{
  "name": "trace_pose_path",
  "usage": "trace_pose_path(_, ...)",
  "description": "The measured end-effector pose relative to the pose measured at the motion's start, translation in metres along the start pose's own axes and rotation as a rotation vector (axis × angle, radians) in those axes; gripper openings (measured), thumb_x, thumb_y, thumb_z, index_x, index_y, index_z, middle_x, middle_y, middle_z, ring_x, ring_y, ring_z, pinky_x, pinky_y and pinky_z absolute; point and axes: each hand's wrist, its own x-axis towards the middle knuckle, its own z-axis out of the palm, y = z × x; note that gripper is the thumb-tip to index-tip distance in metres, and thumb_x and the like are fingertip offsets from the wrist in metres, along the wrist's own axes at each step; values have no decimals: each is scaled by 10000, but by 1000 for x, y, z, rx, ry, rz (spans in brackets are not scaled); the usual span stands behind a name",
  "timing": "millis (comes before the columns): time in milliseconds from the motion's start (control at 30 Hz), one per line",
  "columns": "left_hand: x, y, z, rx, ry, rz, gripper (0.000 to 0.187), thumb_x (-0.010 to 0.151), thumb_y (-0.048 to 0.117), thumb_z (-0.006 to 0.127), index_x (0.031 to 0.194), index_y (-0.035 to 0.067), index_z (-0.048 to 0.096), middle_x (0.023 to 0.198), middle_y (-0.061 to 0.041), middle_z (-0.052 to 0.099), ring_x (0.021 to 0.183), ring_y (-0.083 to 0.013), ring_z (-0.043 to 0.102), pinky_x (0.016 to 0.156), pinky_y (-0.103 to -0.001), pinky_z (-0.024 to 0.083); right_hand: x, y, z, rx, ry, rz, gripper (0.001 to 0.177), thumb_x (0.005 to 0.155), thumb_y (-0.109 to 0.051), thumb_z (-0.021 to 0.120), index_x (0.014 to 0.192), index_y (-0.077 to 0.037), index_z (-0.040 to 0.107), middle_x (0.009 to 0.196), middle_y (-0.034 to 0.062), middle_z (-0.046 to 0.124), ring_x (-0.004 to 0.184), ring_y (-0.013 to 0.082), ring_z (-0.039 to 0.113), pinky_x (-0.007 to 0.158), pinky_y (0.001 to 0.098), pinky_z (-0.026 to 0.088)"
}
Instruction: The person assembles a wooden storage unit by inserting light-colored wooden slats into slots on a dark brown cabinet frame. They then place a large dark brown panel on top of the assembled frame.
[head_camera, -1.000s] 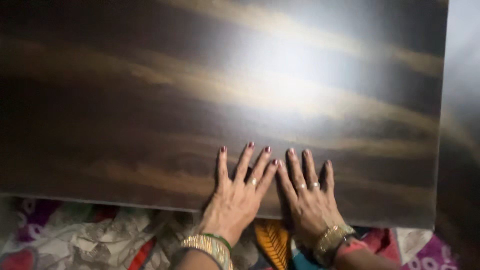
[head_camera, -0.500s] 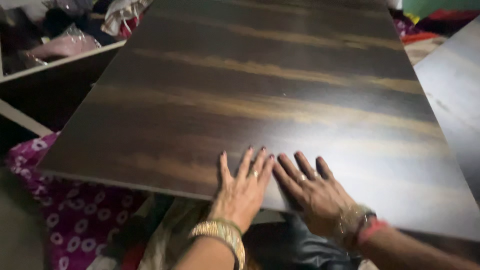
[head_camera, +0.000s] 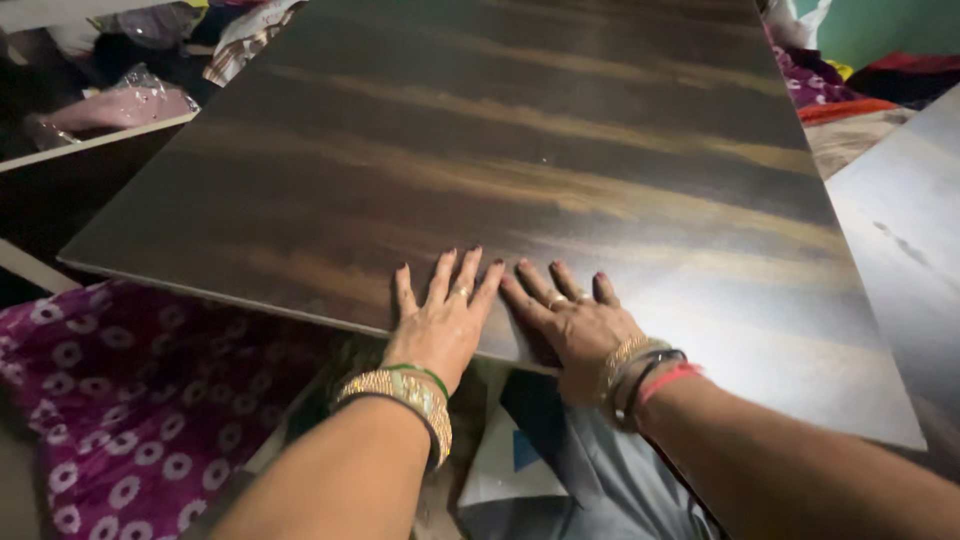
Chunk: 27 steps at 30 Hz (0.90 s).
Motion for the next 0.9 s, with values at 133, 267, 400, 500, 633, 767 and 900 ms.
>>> trace_pose_path(133,1,-4,15,75,-99,5,946,831,26,629,1593,174,89,1731,-80,50,1569,-330,89,1128,-699,121,18,-4,23,58,-22,-5,1181,775,-119,756,1607,-310,-59,1714,11,-61,1578,291,-25,1257,574,55)
trace_pose_path(267,12,-20,34,83,28,29,874,863,47,588,1611,173,155,1716,-98,117,1558,-337,133,1125,-710,144,46,-9,38,30,3,-8,1249,717,-10,726,1627,-313,-74,1723,13,-71,1573,296,-40,1244,562,51)
trace_pose_path(400,47,-54,51,126,122,74,771,903,81,565,1577,162,200,1677,-100,173,1527,-331,182,1129,-719,179,85,-12,32,52,66,-8,1232,729,-119,764,1636,-291,-52,1725,36,-28,1560,324,-5,1227,588,87)
trace_pose_path(500,72,-89,56,161,125,82,850,853,82,580,1606,181,198,1689,-90,172,1533,-324,187,1140,-726,188,114,-17,12,50,129,-4,1222,754,-277,827,1634,-300,-20,1729,34,4,1553,339,25,1215,604,118)
trace_pose_path(633,116,-136,41,118,200,101,755,918,82,555,1581,183,209,1655,-60,205,1506,-286,217,1109,-727,208,154,-23,-40,-27,105,23,1307,679,-259,892,1621,-298,-14,1713,26,2,1560,331,65,1217,602,164)
trace_pose_path(767,156,-178,17,45,89,25,771,940,57,534,1605,222,182,1680,-34,181,1528,-267,208,1133,-707,219,192,-27,-99,-80,93,48,1380,617,-434,959,1621,-313,20,1712,-7,63,1571,317,117,1247,586,193)
trace_pose_path(900,179,-195,3,-4,42,-15,782,948,73,528,1607,240,143,1676,-48,134,1524,-283,175,1155,-691,183,215,-33,-128,-41,72,69,1474,554,-468,998,1615,-342,-18,1708,-11,17,1566,314,70,1236,601,154)
